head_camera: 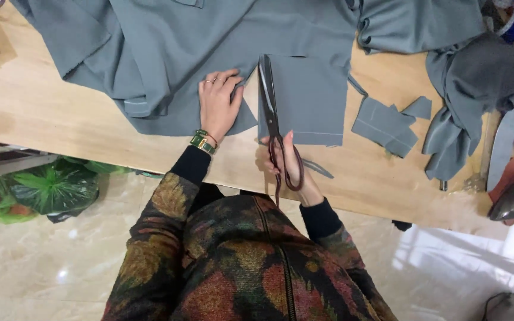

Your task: A person is cutting out pattern pieces from a grey fabric using large tailor shears on a cutting table.

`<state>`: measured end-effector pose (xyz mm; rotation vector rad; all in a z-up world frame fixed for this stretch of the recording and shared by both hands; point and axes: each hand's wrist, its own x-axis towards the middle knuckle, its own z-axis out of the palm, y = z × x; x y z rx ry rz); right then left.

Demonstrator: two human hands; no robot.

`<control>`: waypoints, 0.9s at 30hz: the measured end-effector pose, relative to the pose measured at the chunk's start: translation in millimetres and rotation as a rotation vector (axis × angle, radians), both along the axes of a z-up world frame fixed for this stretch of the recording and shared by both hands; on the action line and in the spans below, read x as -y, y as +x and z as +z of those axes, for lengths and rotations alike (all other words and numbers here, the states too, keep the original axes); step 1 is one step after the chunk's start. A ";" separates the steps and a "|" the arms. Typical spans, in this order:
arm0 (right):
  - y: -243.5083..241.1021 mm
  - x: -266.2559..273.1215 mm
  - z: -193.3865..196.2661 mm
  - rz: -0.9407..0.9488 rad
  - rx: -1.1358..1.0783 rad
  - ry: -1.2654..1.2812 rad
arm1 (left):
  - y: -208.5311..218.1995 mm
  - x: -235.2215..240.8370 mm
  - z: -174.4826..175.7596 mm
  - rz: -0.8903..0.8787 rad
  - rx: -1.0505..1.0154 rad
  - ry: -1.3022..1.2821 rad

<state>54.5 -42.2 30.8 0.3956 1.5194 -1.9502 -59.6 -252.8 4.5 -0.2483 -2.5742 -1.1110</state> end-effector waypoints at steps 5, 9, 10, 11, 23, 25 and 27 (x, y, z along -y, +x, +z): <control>-16.3 29.8 9.8 -0.061 -0.021 0.030 | -0.4 1.4 0.3 -0.014 -0.002 0.001; -13.5 35.2 1.5 -0.062 -0.032 0.131 | -0.3 1.9 4.5 -0.017 0.004 0.005; -12.3 38.9 7.7 -0.067 -0.031 0.132 | -0.1 1.8 3.1 -0.022 0.005 0.006; -11.6 42.9 14.0 -0.067 -0.045 0.175 | -0.7 2.0 1.9 -0.025 -0.001 0.005; -15.8 55.4 35.4 0.123 -0.033 0.546 | -2.3 1.7 -5.2 -0.022 -0.016 -0.010; -14.8 60.9 39.0 0.068 -0.012 0.548 | -2.3 2.1 -4.5 -0.025 -0.018 -0.012; -12.4 63.2 31.9 -0.031 -0.032 0.524 | -2.4 2.1 -3.2 -0.027 -0.021 -0.012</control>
